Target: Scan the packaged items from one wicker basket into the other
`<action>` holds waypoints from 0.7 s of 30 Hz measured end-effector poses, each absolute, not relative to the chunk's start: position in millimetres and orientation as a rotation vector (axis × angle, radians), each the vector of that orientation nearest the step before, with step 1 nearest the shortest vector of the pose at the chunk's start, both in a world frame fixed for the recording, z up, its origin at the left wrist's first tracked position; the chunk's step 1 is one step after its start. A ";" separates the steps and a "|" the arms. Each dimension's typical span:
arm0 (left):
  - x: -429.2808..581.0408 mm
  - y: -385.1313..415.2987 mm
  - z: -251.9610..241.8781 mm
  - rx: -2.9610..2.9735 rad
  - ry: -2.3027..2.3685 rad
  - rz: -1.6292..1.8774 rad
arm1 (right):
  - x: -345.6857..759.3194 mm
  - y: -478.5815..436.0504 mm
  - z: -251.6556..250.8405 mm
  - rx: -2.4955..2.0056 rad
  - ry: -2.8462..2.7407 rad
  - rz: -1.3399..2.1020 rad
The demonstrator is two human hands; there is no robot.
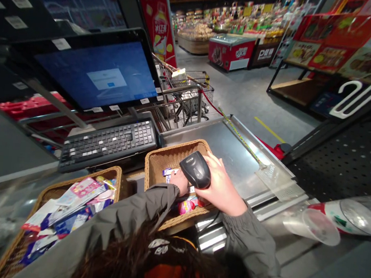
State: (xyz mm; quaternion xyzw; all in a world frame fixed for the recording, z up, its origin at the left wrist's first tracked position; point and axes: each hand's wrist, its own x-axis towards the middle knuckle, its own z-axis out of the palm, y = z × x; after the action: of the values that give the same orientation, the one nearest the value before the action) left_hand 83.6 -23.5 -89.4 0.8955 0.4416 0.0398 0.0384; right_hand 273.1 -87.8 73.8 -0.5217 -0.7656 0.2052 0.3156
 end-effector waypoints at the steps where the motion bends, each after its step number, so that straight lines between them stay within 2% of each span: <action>1: 84.8 -19.8 -86.0 2.687 1.446 0.057 | 274.7 -88.5 73.0 -1.378 -1.994 0.543; 5: 84.3 -0.8 -60.1 2.513 1.603 -0.138 | 281.0 -91.9 71.8 -1.390 -1.930 0.541; 10: 63.2 9.5 3.0 2.595 1.445 -0.046 | 285.0 -96.0 72.9 -1.405 -1.853 0.484; 15: 13.4 -6.3 64.7 3.055 1.173 0.547 | 281.4 -100.3 74.5 -1.381 -1.867 0.415; 21: -56.1 -35.4 95.1 3.309 0.986 1.109 | 259.3 -106.7 86.9 -1.284 -1.982 0.402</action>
State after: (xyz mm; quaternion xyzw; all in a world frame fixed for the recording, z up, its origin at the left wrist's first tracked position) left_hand -56.1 -35.4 95.1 0.8858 0.2639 0.2970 -0.2400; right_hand 259.3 -106.7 86.9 -0.4991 -0.7704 0.1565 0.3646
